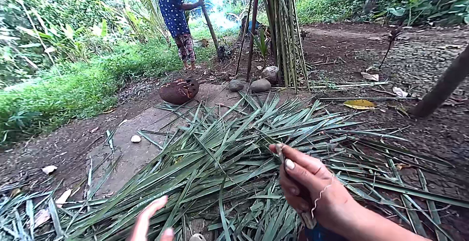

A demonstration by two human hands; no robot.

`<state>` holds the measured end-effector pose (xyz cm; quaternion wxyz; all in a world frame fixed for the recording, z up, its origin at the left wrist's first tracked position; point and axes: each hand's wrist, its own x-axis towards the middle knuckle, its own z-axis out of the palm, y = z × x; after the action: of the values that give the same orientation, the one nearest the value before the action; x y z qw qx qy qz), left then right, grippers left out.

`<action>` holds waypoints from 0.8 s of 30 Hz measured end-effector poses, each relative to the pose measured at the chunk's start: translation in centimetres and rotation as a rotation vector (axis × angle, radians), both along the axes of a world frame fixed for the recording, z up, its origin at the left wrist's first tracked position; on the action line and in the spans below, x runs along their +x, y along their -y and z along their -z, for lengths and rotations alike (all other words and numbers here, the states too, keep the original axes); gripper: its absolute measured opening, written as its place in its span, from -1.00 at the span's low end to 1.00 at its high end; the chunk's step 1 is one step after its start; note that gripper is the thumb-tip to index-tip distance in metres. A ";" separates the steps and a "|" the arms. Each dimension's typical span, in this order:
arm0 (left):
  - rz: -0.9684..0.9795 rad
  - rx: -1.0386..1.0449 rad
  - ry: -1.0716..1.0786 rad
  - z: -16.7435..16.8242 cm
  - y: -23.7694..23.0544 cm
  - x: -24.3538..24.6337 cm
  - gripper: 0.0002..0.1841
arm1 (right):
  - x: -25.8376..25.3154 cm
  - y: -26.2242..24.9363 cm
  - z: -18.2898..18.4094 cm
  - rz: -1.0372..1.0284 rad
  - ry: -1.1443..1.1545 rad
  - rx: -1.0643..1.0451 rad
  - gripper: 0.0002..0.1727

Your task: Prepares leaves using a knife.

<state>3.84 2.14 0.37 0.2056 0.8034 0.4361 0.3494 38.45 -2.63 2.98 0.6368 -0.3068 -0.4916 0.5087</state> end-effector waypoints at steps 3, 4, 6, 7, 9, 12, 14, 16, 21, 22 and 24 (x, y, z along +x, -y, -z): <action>0.320 -0.076 0.237 -2.1 1.4 8.3 -0.43 | -2.1 0.6 0.8 -0.114 0.068 -0.003 -0.55; 0.378 -0.092 0.297 -2.2 1.8 10.3 -0.45 | -2.6 0.8 1.0 -0.130 0.080 -0.001 -0.56; 0.389 -0.063 0.433 -1.9 2.3 13.1 -0.64 | -3.2 1.0 1.2 -0.137 0.100 0.002 -0.58; 0.356 -0.031 0.490 -1.6 2.4 13.9 -0.74 | -3.4 1.1 1.3 -0.138 0.099 -0.002 -0.59; 0.287 0.024 0.561 -1.1 2.3 14.6 -0.86 | -3.7 1.3 1.4 -0.140 0.091 -0.008 -0.58; 0.259 -0.046 0.636 -1.1 2.4 14.7 -0.91 | -3.8 1.4 1.5 -0.145 0.123 0.016 -0.58; 0.255 -0.113 0.656 -1.5 2.8 14.7 -0.94 | -3.9 1.4 1.5 -0.141 0.157 0.046 -0.55; 0.273 -0.166 0.679 -1.7 3.1 14.8 -0.92 | -3.8 1.5 1.4 -0.141 0.197 0.076 -0.53; 0.303 -0.287 0.751 -2.1 3.4 14.8 -0.85 | -3.5 1.4 1.4 -0.185 0.235 0.092 -0.53; 0.312 -0.300 0.763 -2.1 3.4 14.8 -0.85 | -3.5 1.4 1.4 -0.188 0.224 0.095 -0.54; 0.323 -0.315 0.773 -2.1 3.4 14.8 -0.84 | -3.5 1.5 1.4 -0.180 0.195 0.092 -0.55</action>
<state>18.68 -1.25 2.43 0.5252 0.6305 0.2442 0.5168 34.99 -4.12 1.59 0.5512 -0.2800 -0.5994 0.5084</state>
